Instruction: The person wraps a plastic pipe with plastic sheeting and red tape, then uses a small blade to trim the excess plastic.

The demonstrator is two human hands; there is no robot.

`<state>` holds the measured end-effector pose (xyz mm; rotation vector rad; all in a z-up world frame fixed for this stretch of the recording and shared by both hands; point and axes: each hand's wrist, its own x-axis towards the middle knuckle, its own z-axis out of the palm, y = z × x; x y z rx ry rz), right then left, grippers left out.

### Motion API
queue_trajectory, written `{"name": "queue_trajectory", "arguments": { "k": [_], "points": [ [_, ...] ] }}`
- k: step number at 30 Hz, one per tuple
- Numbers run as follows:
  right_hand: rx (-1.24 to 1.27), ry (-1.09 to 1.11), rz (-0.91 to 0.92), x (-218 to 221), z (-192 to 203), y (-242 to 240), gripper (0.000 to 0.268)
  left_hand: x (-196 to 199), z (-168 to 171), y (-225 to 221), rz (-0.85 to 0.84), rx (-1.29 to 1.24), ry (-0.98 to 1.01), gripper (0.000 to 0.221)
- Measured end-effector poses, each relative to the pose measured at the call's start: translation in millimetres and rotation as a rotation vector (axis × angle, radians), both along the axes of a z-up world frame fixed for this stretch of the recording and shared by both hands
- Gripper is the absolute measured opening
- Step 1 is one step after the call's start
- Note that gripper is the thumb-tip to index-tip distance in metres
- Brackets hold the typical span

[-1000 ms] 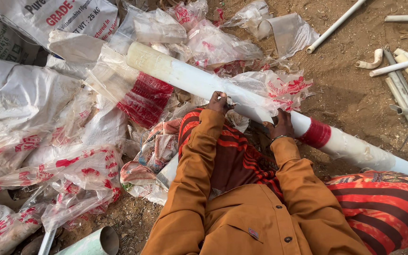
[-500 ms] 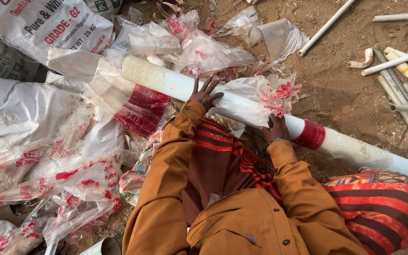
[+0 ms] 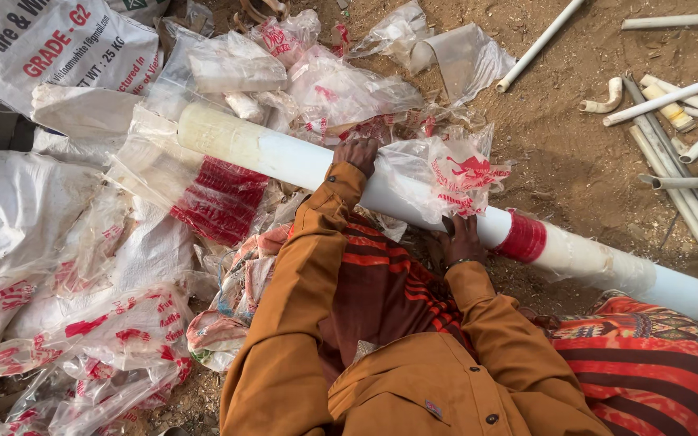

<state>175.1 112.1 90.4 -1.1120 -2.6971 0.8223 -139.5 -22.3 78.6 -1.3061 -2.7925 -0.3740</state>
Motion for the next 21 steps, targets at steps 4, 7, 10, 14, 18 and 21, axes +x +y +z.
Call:
{"name": "queue_trajectory", "arguments": {
  "k": [4, 7, 10, 14, 18, 21],
  "points": [
    [0.023, -0.037, 0.005, 9, -15, -5, 0.059, 10, 13, 19, 0.118, -0.080, -0.116, 0.017],
    [0.119, 0.107, 0.088, 13, -31, 4, 0.061, 8, 21, 33, 0.202, -0.008, 0.135, 0.030],
    [0.129, 0.158, 0.112, 11, -35, 15, 0.048, -7, 31, 42, 0.202, -0.267, -0.290, 0.026],
    [0.160, 0.187, 0.117, 0, -10, -1, 0.029, -6, 37, 20, 0.268, 0.027, -0.552, 0.057],
    [0.296, 0.465, 0.289, -34, 38, -29, 0.050, 29, 50, 4, 0.452, 0.112, -0.217, 0.079],
    [0.309, 0.420, 0.281, -62, 68, -28, 0.073, 45, 66, -2, 0.426, 0.002, -0.239, 0.083]
  ]
}}
